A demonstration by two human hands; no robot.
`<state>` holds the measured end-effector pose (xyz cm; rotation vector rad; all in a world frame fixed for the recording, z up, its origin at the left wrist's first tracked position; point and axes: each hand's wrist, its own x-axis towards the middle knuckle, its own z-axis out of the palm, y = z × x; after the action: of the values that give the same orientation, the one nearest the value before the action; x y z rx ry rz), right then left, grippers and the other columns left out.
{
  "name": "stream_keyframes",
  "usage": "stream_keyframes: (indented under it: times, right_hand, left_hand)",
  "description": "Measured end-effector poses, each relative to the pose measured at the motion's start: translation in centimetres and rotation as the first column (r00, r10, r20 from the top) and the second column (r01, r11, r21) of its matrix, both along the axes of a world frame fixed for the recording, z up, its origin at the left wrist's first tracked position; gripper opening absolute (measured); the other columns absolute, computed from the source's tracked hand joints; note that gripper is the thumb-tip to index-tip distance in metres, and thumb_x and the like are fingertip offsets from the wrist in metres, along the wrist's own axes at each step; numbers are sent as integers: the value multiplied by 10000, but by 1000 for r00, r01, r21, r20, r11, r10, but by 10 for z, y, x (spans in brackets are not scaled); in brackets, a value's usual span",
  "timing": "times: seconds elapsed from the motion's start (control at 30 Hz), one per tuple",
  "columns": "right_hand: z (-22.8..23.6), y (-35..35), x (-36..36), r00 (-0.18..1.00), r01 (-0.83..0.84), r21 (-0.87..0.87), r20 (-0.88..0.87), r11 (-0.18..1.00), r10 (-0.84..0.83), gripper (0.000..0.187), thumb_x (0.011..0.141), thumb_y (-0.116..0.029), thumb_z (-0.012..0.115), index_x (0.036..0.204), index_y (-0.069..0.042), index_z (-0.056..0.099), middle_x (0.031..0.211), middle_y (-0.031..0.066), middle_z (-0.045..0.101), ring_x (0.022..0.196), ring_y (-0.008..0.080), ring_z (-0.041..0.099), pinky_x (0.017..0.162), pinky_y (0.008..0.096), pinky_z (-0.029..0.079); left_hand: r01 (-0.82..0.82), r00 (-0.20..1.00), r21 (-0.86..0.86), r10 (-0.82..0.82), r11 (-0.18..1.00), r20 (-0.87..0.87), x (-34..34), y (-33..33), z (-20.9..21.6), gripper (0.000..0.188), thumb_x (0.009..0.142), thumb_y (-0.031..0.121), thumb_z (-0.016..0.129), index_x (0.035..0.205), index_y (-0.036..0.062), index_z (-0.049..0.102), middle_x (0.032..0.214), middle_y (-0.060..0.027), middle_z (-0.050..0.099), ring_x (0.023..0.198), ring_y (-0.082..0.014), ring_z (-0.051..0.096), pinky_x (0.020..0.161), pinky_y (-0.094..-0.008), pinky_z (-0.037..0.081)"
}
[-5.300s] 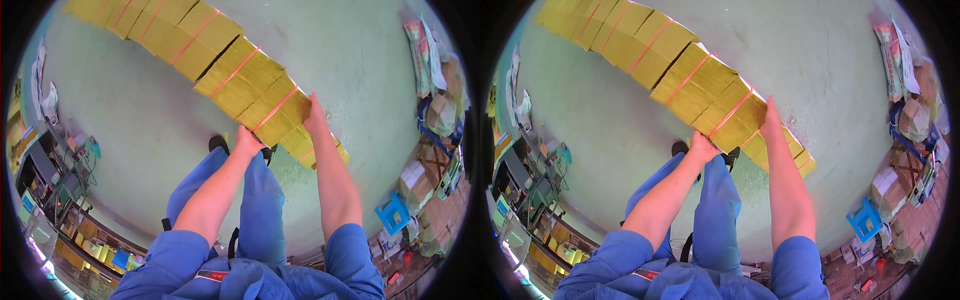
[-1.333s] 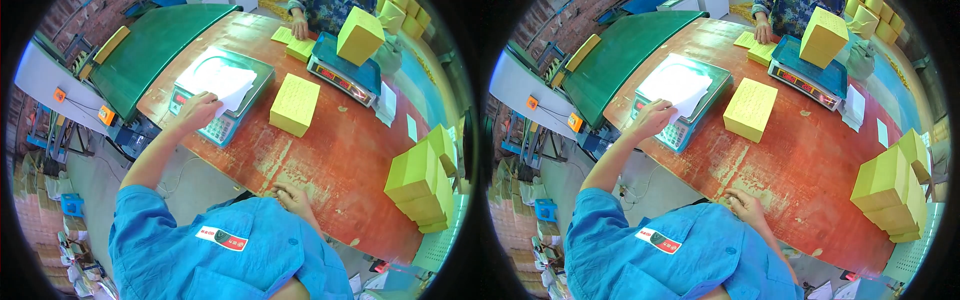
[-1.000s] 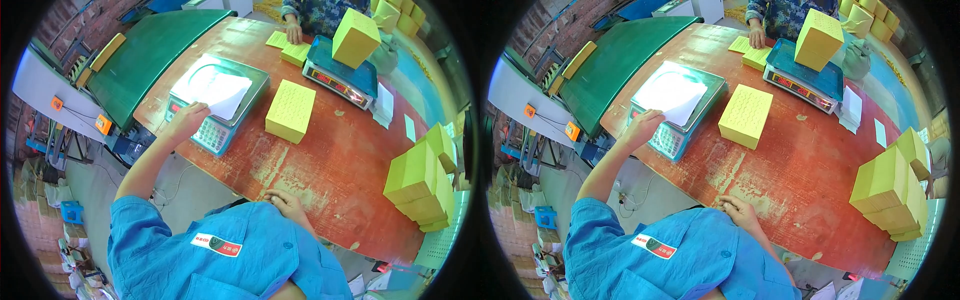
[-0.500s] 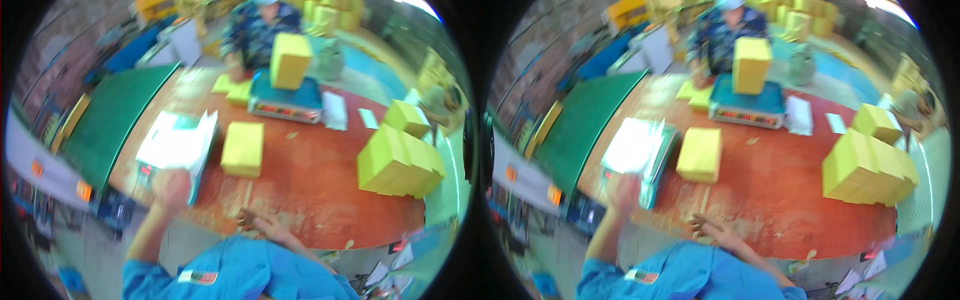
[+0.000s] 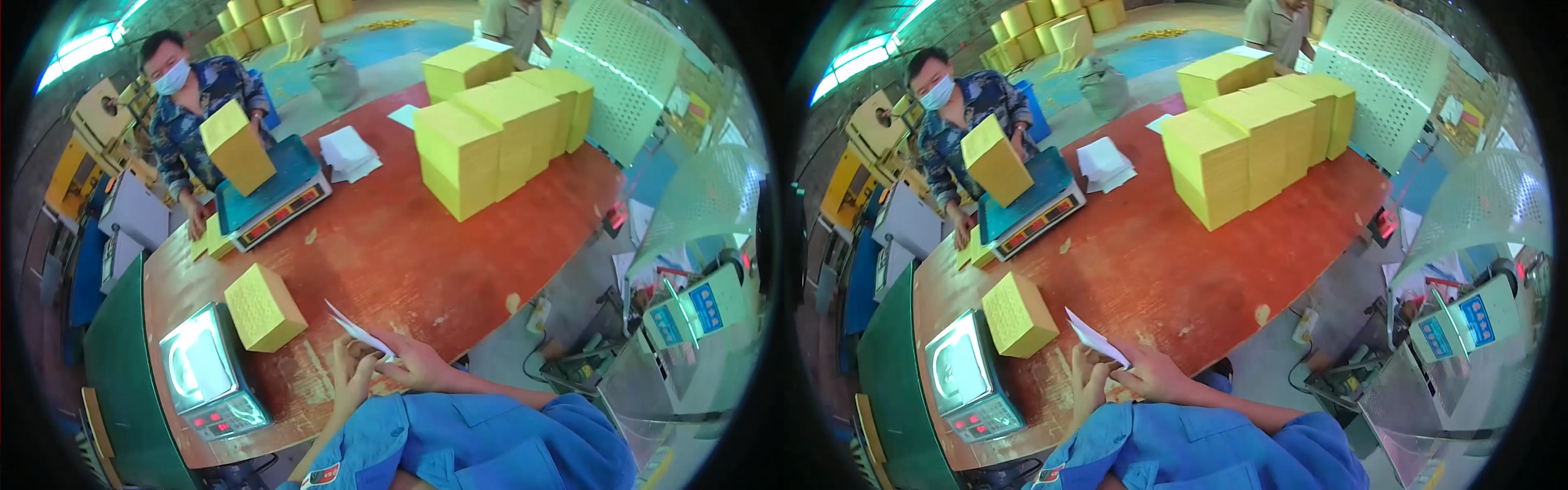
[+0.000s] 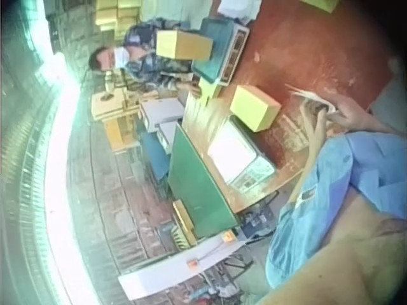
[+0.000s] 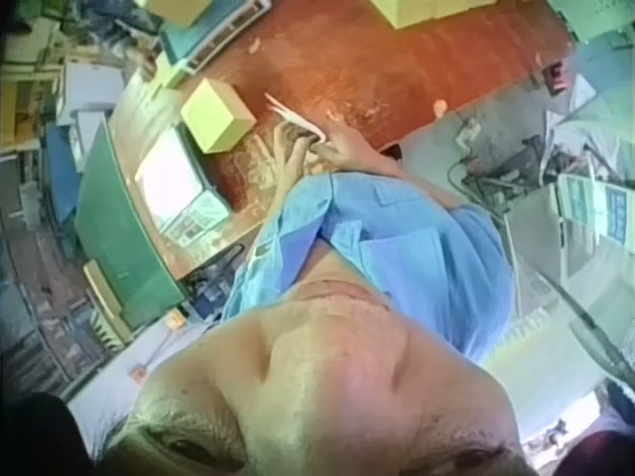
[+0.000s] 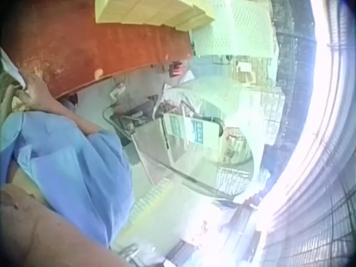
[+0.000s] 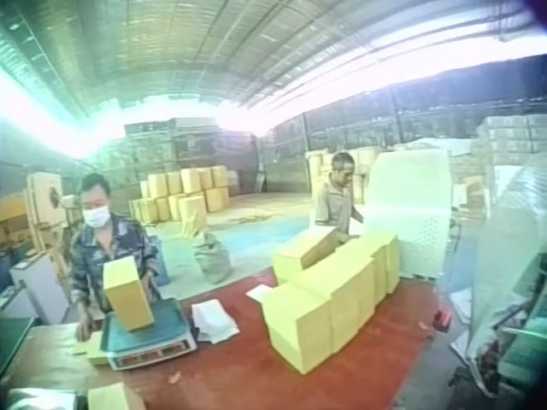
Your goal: Weighing and bundling stacks of yellow paper using a scale and a banding machine.
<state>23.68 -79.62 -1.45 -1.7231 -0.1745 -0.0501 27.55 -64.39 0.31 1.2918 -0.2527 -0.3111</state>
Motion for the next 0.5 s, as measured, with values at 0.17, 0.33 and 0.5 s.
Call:
stream_keyframes:
  times: [0.17, 0.33, 0.5]
  right_hand:
    - [9, -51, -12, 996, 89, -215, 34, 973, -84, 667, 881, -303, 644, 1421, -64, 335, 1191, 238, 562, 1053, 402, 587, 835, 430, 512]
    - [37, -129, -28, 992, -77, -53, -100, 996, 72, 665, 892, -290, 633, 1441, -82, 321, 1189, 222, 573, 1056, 366, 603, 846, 413, 513]
    - [34, -221, -27, 982, -151, 7, -112, 988, 151, 506, 947, -285, 570, 1381, -62, 435, 1134, 192, 616, 1038, 280, 619, 888, 370, 491]
  left_hand:
    - [150, 983, 206, -169, 967, 77, 12, -58, -4, 543, 825, 213, 742, 1201, -20, 426, 1055, -138, 588, 948, -185, 606, 797, -329, 512]
    - [227, 971, 111, -234, 967, 54, 12, -113, 5, 581, 799, 252, 777, 1187, -20, 442, 1046, -136, 595, 962, -189, 595, 841, -338, 492]
    - [221, 972, 147, -230, 964, 46, 7, -189, 28, 496, 822, 180, 740, 1189, -4, 461, 1038, -115, 601, 966, -182, 590, 847, -332, 483]
